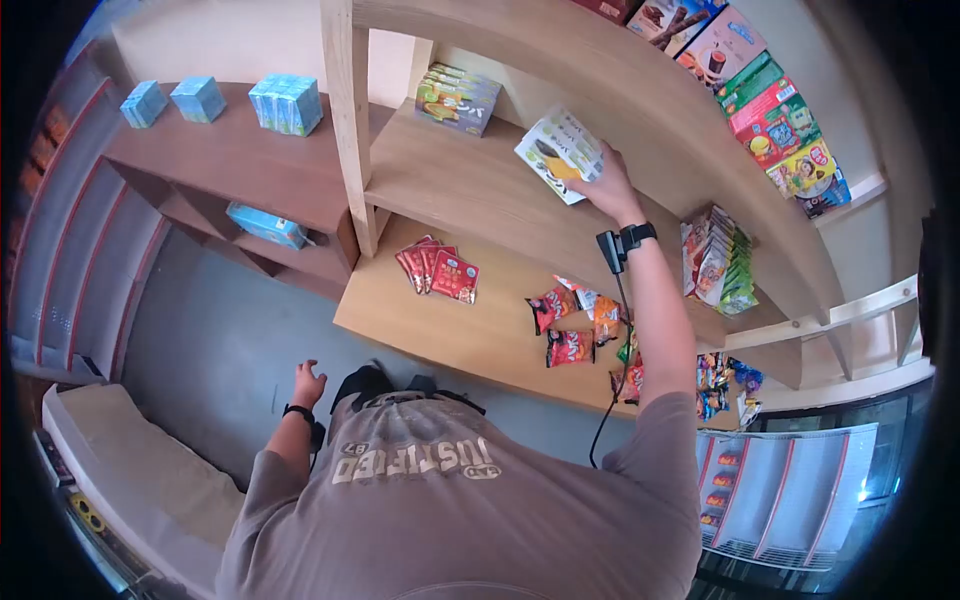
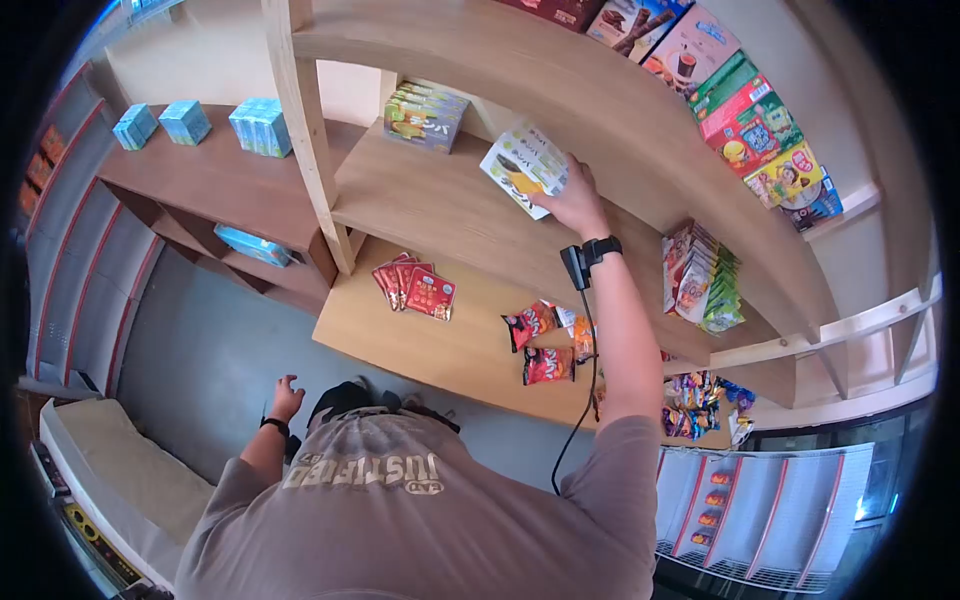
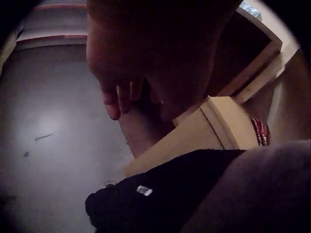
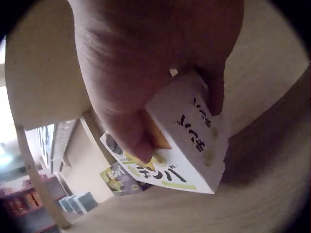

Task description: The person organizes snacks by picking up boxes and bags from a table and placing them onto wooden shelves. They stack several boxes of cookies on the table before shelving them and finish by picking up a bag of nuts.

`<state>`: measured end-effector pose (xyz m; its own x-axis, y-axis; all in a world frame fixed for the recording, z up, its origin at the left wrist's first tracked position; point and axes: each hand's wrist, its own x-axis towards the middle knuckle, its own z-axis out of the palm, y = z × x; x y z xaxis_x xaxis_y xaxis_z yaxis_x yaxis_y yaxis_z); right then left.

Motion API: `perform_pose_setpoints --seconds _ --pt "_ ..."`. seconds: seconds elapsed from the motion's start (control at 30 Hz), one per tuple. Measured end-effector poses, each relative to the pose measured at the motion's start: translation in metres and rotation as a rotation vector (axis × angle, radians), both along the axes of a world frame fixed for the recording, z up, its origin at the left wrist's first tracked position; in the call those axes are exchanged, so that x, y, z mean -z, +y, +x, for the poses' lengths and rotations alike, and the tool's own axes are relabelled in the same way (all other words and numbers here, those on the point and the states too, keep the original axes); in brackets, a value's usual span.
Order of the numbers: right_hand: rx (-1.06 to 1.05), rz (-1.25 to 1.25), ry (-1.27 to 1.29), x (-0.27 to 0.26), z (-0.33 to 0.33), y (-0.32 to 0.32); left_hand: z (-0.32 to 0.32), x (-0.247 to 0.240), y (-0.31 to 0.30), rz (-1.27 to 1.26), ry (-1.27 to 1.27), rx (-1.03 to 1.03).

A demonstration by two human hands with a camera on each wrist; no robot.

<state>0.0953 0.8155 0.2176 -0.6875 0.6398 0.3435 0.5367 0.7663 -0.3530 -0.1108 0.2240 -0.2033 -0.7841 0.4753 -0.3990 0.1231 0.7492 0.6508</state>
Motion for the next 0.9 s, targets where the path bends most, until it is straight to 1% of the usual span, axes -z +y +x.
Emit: perform_pose_setpoints --seconds 0.03,0.07,0.1,0.17,0.2,0.23,0.3,0.33,0.4,0.47,0.53,0.6,0.63,0.7,0.73,0.8,0.9 --pt "0.006 -0.035 -0.038 0.003 -0.006 0.010 -0.002 0.003 -0.006 0.008 -0.001 0.000" --pt "-0.007 -0.105 -0.153 -0.015 -0.013 -0.002 -0.002 0.003 -0.016 -0.053 0.013 0.022" --pt "-0.004 -0.094 -0.148 -0.010 -0.017 0.005 -0.005 0.003 -0.023 -0.110 0.032 0.045" --pt "-0.010 -0.143 -0.216 0.007 -0.025 0.023 -0.008 0.008 -0.039 -0.166 0.013 0.022" --pt "-0.008 -0.177 -0.277 0.001 -0.031 0.023 -0.010 0.009 -0.048 -0.193 -0.005 0.009" --pt "-0.005 -0.170 -0.276 -0.005 -0.037 0.024 -0.012 0.011 -0.053 -0.219 -0.024 -0.004" --pt "0.041 -0.139 -0.428 -0.018 -0.051 0.017 -0.016 0.004 -0.056 -0.252 -0.072 -0.036" --pt "0.045 -0.140 -0.431 -0.019 -0.056 0.020 -0.019 0.001 -0.058 -0.293 -0.119 -0.069" --pt "0.025 -0.227 -0.469 -0.018 -0.067 0.031 -0.024 -0.004 -0.052 -0.317 -0.122 -0.058" --pt "0.063 -0.276 -0.477 -0.008 -0.074 0.043 -0.032 -0.006 -0.046 -0.341 -0.126 -0.047" --pt "0.096 -0.319 -0.485 0.006 -0.082 0.050 -0.039 0.003 -0.038 -0.243 -0.121 -0.015" --pt "0.182 -0.207 -0.428 0.015 -0.089 0.042 -0.043 0.003 -0.027 -0.215 -0.127 0.000" --pt "0.185 -0.206 -0.433 0.020 -0.091 0.038 -0.045 0.004 -0.022 -0.187 -0.128 0.014" --pt "0.251 -0.013 -0.444 0.012 -0.099 0.008 -0.050 0.007 -0.016 -0.173 -0.133 0.027" --pt "0.255 -0.015 -0.451 0.010 -0.101 0.001 -0.050 0.007 -0.014 -0.159 -0.131 0.037" --pt "0.229 0.009 -0.359 0.007 -0.104 -0.006 -0.053 0.013 -0.016 -0.168 -0.142 0.047" --pt "0.203 -0.048 -0.360 0.016 -0.107 0.005 -0.060 0.013 -0.017 -0.205 -0.170 0.051"
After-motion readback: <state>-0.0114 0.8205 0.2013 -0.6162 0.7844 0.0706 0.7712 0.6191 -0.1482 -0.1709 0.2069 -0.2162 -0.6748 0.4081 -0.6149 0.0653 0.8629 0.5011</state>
